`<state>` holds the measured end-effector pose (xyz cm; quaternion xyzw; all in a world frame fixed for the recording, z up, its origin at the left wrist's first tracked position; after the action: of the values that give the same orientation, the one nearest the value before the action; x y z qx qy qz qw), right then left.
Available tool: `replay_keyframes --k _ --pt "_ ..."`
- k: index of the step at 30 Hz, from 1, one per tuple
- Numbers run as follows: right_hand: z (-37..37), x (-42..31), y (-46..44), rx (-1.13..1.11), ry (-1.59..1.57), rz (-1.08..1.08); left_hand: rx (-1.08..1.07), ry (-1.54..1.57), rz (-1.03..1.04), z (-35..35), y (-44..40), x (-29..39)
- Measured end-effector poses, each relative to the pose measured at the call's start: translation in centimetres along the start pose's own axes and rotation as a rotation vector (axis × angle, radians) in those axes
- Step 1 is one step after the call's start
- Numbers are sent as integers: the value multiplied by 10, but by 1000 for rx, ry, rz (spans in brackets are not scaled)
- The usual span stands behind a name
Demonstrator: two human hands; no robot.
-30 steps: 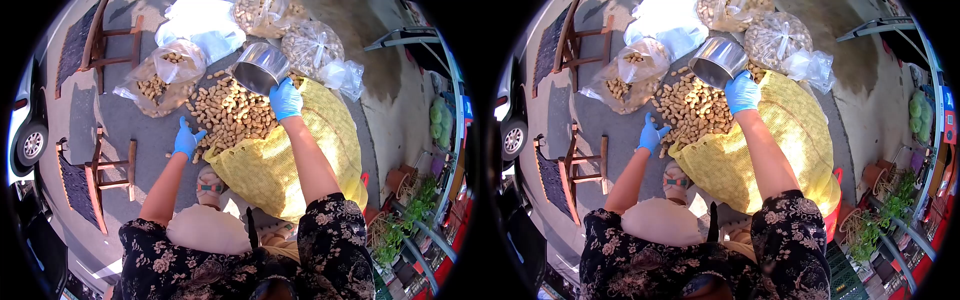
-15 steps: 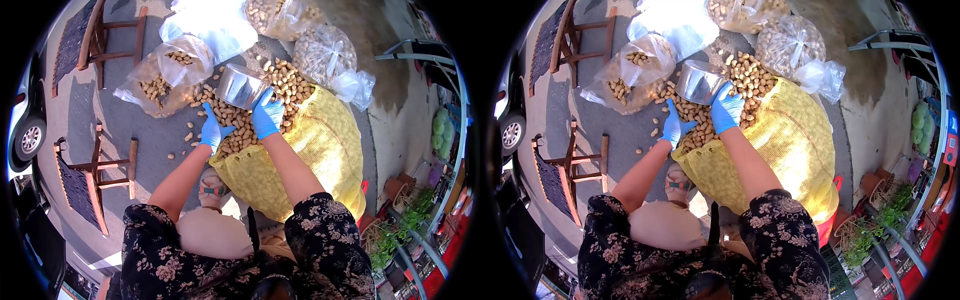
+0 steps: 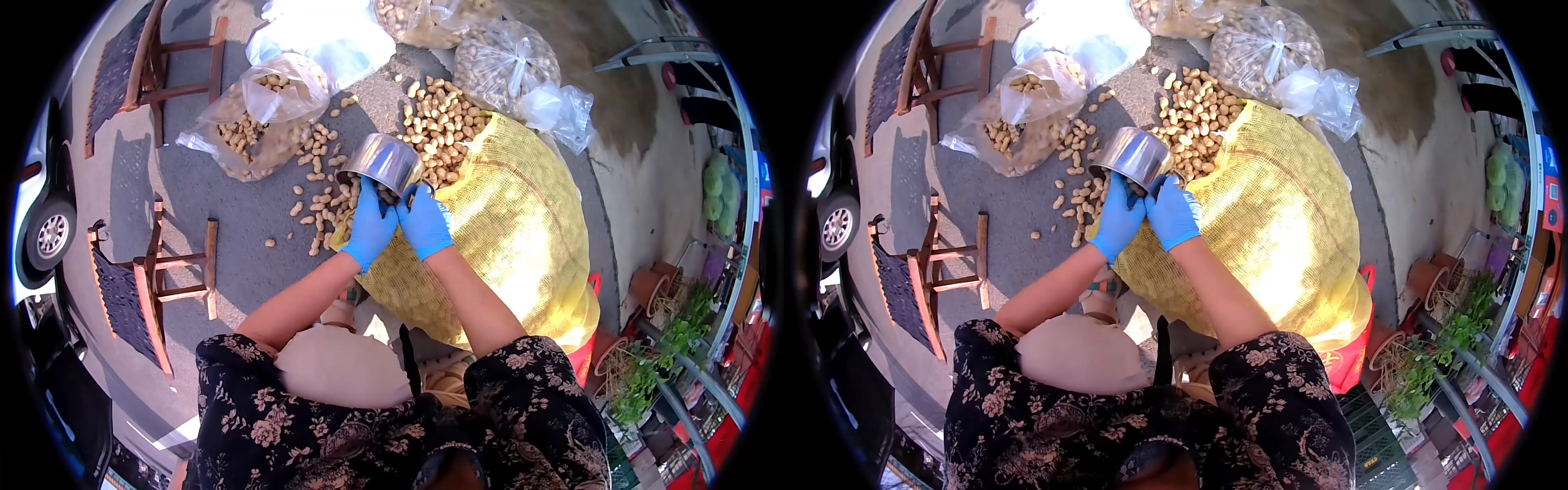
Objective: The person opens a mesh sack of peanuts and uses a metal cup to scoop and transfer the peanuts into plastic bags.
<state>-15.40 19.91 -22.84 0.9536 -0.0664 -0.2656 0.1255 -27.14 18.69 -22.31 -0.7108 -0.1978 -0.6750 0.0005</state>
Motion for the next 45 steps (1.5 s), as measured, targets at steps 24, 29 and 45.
replay_keyframes --k 24,29,45 --pt "-46 13 22 -253 -394 307 794 -68 215 -254 -117 80" --pt "-50 -50 23 -312 -531 154 614 450 102 -252 -92 109" --pt "8 -264 -59 330 164 -974 302 773 -179 -252 -73 119"
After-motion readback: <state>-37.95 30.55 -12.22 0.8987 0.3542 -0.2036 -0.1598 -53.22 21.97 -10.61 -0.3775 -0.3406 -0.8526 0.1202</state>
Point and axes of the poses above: each hand's wrist, its own y-axis away from the middle knuckle, its own z-axis out of the palm, x = y × z, the point moved 7 cm from there along -y, towards the middle knuckle, and after that the axes turned 14 degrees about x, right-handed, at the moved point
